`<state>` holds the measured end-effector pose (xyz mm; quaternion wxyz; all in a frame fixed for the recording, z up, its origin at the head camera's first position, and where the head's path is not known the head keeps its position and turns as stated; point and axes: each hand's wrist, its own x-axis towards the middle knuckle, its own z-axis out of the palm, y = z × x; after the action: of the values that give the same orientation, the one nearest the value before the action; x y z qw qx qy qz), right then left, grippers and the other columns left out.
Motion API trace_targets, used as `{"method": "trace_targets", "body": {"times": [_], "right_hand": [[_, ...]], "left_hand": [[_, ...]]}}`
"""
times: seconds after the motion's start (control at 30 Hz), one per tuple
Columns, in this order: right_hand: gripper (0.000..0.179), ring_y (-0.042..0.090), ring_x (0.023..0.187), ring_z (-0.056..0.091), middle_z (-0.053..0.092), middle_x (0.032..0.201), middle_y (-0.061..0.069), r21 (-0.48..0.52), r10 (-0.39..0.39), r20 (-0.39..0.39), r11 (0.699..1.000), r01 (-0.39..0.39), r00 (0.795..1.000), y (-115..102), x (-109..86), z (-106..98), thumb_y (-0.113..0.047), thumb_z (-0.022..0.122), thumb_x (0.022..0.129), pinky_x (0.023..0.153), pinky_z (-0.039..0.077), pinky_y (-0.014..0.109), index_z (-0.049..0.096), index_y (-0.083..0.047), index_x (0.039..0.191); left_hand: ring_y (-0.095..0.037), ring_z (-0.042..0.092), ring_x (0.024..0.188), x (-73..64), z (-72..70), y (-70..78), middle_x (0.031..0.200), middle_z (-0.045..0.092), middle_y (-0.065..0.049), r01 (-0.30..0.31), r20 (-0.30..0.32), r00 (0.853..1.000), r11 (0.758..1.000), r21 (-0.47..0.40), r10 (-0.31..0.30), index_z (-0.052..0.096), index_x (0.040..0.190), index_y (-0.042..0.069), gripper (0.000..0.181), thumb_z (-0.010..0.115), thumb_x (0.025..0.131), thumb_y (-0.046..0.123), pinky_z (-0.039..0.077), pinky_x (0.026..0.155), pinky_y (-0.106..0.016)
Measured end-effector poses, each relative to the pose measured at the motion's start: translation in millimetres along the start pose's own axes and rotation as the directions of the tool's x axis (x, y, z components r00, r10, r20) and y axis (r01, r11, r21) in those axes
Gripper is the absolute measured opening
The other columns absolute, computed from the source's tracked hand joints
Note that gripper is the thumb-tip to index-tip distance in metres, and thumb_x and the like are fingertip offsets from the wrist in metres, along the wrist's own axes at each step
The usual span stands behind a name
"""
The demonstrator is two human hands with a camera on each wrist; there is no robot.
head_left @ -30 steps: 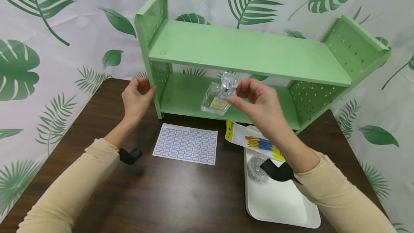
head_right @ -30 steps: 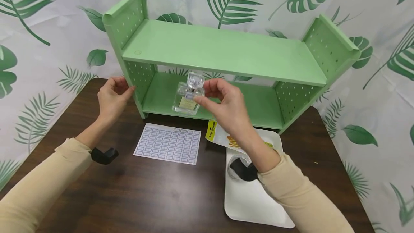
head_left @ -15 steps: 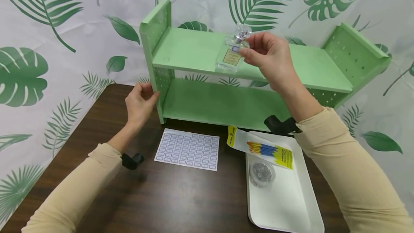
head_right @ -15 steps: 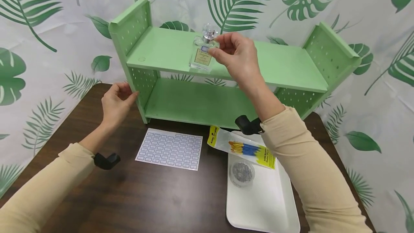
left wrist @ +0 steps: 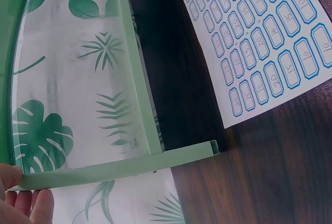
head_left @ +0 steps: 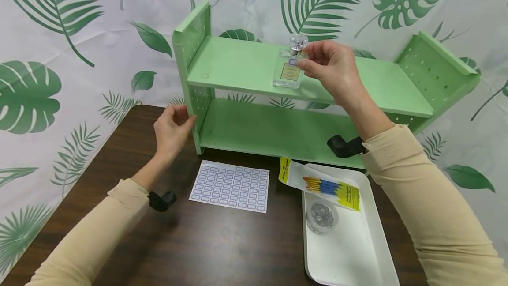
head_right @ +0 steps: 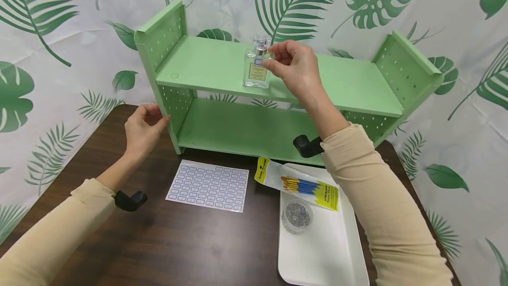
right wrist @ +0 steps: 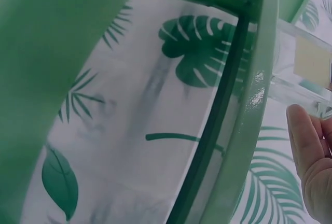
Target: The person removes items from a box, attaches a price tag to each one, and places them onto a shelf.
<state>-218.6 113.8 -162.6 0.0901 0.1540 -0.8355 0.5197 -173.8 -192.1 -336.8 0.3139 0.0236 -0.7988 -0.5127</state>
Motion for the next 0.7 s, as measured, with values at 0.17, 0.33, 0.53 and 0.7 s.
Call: {"method": "trace_targets", "body": {"times": [0.17,0.33,0.53,0.7], "right_hand": [[0.028,0.005,0.080,0.060,0.060,0.088,-0.004,-0.008,0.001,-0.002,1.000,-0.001,1.000,0.7,0.7,-0.3,-0.007,0.066,0.086,0.069,0.052,0.013,0.060,0.001,0.112],[0.028,0.004,0.079,0.059,0.060,0.087,-0.005,0.002,0.001,-0.008,1.000,-0.001,1.000,0.8,0.5,-0.1,-0.007,0.066,0.086,0.069,0.052,0.013,0.061,0.002,0.112],[0.028,0.005,0.078,0.059,0.060,0.087,-0.004,0.005,0.005,-0.016,1.000,-0.005,1.000,0.4,0.4,0.1,-0.007,0.067,0.086,0.068,0.052,0.013,0.061,0.002,0.112],[0.028,0.005,0.078,0.059,0.060,0.087,-0.004,0.005,-0.002,-0.023,1.000,0.002,1.000,1.6,0.5,0.4,-0.007,0.067,0.085,0.068,0.052,0.012,0.061,0.002,0.111]], "left_hand": [[-0.023,0.065,0.091,0.2,0.2,0.5,0.100,0.068,-0.018,0.005,0.000,1.000,1.000,-0.004,-0.005,0.061,0.104,-0.006,0.025,0.070,0.081,0.000,0.045,0.071,-0.003],[-0.025,0.066,0.093,0.4,0.3,-0.4,0.100,0.068,-0.019,0.010,0.002,1.000,1.000,-0.002,-0.010,0.060,0.104,-0.006,0.025,0.070,0.081,0.000,0.044,0.072,-0.003],[-0.026,0.066,0.093,1.0,0.2,-0.3,0.101,0.068,-0.019,0.008,0.004,1.000,1.000,-0.006,-0.008,0.060,0.104,-0.006,0.026,0.070,0.081,0.000,0.044,0.072,-0.003],[-0.025,0.066,0.093,1.5,0.3,-1.3,0.101,0.068,-0.019,0.008,0.004,1.000,1.000,-0.007,-0.008,0.060,0.105,-0.006,0.026,0.070,0.081,0.000,0.045,0.073,-0.003]]}}
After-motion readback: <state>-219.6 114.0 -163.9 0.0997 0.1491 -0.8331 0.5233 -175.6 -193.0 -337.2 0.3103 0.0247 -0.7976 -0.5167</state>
